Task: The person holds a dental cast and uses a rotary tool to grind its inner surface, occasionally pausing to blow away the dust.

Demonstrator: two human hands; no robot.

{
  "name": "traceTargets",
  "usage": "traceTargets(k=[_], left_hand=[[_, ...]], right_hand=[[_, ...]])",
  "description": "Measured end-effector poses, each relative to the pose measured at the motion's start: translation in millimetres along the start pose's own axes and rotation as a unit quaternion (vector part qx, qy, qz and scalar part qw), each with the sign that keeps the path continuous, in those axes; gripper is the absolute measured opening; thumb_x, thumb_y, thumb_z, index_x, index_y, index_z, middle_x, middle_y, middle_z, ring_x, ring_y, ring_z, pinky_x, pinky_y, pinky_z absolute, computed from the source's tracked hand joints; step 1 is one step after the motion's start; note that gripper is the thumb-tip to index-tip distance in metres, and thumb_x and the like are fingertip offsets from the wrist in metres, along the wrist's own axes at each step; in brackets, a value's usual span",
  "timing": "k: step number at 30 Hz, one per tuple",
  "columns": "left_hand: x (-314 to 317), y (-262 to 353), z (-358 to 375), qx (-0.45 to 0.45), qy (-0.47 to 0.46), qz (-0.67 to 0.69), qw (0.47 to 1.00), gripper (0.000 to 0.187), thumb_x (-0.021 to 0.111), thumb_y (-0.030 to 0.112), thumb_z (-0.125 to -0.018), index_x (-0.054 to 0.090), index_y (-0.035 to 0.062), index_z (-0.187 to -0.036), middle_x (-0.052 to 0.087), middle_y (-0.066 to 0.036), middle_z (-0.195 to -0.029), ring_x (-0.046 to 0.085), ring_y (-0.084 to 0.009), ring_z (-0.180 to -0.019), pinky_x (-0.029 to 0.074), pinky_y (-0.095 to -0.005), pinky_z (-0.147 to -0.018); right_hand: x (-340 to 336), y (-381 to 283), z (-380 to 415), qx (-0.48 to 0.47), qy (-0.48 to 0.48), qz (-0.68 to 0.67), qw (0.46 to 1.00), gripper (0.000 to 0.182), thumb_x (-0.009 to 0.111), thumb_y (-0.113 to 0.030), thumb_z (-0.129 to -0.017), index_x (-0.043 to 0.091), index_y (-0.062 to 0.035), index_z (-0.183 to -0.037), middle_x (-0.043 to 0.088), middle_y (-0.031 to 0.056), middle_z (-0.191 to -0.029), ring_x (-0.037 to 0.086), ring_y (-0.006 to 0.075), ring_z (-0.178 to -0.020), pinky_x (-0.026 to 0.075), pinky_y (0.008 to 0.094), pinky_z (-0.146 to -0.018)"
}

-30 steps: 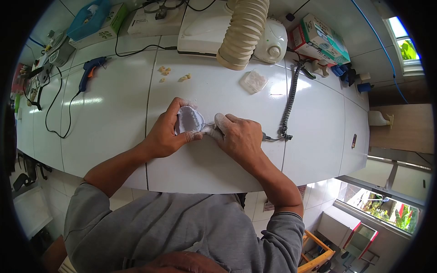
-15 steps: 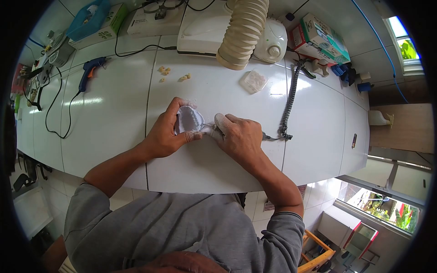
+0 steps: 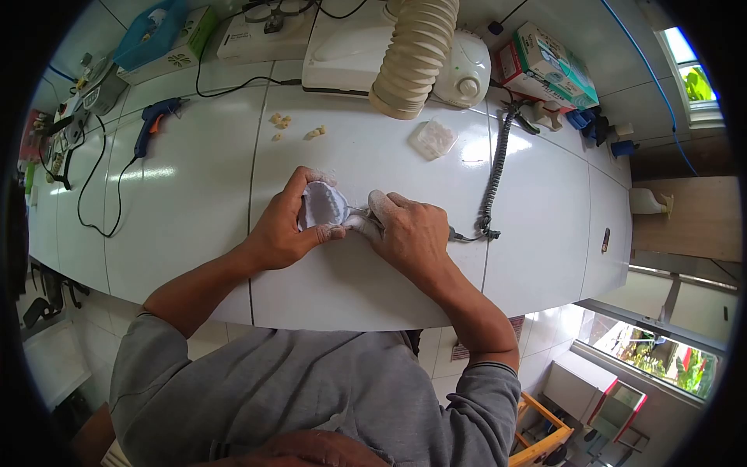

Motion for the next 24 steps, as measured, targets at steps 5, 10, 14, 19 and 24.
traceTargets(k=[5,10,14,19,24], left_hand=[[-0.4,1.5,0.2,0.003,-0.001,-0.008,1.000,0.063,0.087,0.014,-0.095,0.044,0.0063,-0.139,0.064,-0.008,-0.123,0.065,-0.0159,-0.117,0.054,-0.0351,-0.102],[0.0,1.4,0.5,0.000,-0.004,-0.013,1.000,0.063,0.087,0.014,-0.095,0.043,0.0064,-0.140,0.063,-0.009,-0.124,0.066,-0.0162,-0.116,0.054,-0.0350,-0.103],[0.6,-0.2,0.3,-0.001,-0.005,0.021,1.000,0.063,0.087,0.015,-0.095,0.044,0.0064,-0.139,0.062,-0.009,-0.123,0.065,-0.0161,-0.117,0.054,-0.0353,-0.103],[0.0,1.8,0.1,0.013,0.003,-0.005,1.000,0.064,0.089,0.019,-0.095,0.045,0.0060,-0.138,0.062,-0.008,-0.122,0.063,-0.0161,-0.117,0.053,-0.0351,-0.103],[0.3,2.4,0.4,0.008,0.001,0.013,1.000,0.065,0.089,0.019,-0.094,0.044,0.0060,-0.139,0.061,-0.008,-0.123,0.063,-0.0159,-0.117,0.052,-0.0350,-0.104]], right_hand=[[-0.9,-1.8,-0.2,-0.006,0.005,-0.007,1.000,0.038,0.084,-0.045,-0.090,0.068,-0.0105,-0.088,0.074,0.0057,-0.081,0.073,0.0316,-0.068,0.054,0.0436,-0.057],[-1.2,-1.7,0.0,-0.013,0.012,-0.004,1.000,0.038,0.084,-0.045,-0.091,0.068,-0.0110,-0.087,0.073,0.0048,-0.079,0.073,0.0307,-0.066,0.054,0.0432,-0.056],[-0.9,-2.0,0.3,-0.014,0.014,-0.002,1.000,0.037,0.083,-0.045,-0.091,0.069,-0.0115,-0.087,0.072,0.0045,-0.079,0.073,0.0305,-0.066,0.054,0.0430,-0.056],[-1.1,-1.9,0.8,-0.018,0.016,0.002,1.000,0.035,0.084,-0.045,-0.090,0.070,-0.0124,-0.089,0.073,0.0041,-0.080,0.073,0.0303,-0.066,0.054,0.0429,-0.056],[-0.7,-0.9,1.0,-0.027,0.015,0.001,1.000,0.034,0.084,-0.044,-0.090,0.071,-0.0132,-0.091,0.073,0.0034,-0.081,0.073,0.0300,-0.067,0.054,0.0428,-0.056]])
Point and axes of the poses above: each hand's wrist, its own z-axis away from the middle knuckle, its own x-axis out of the palm, y = z × x, the point moved 2 cm from there along -z, towards the middle knuckle
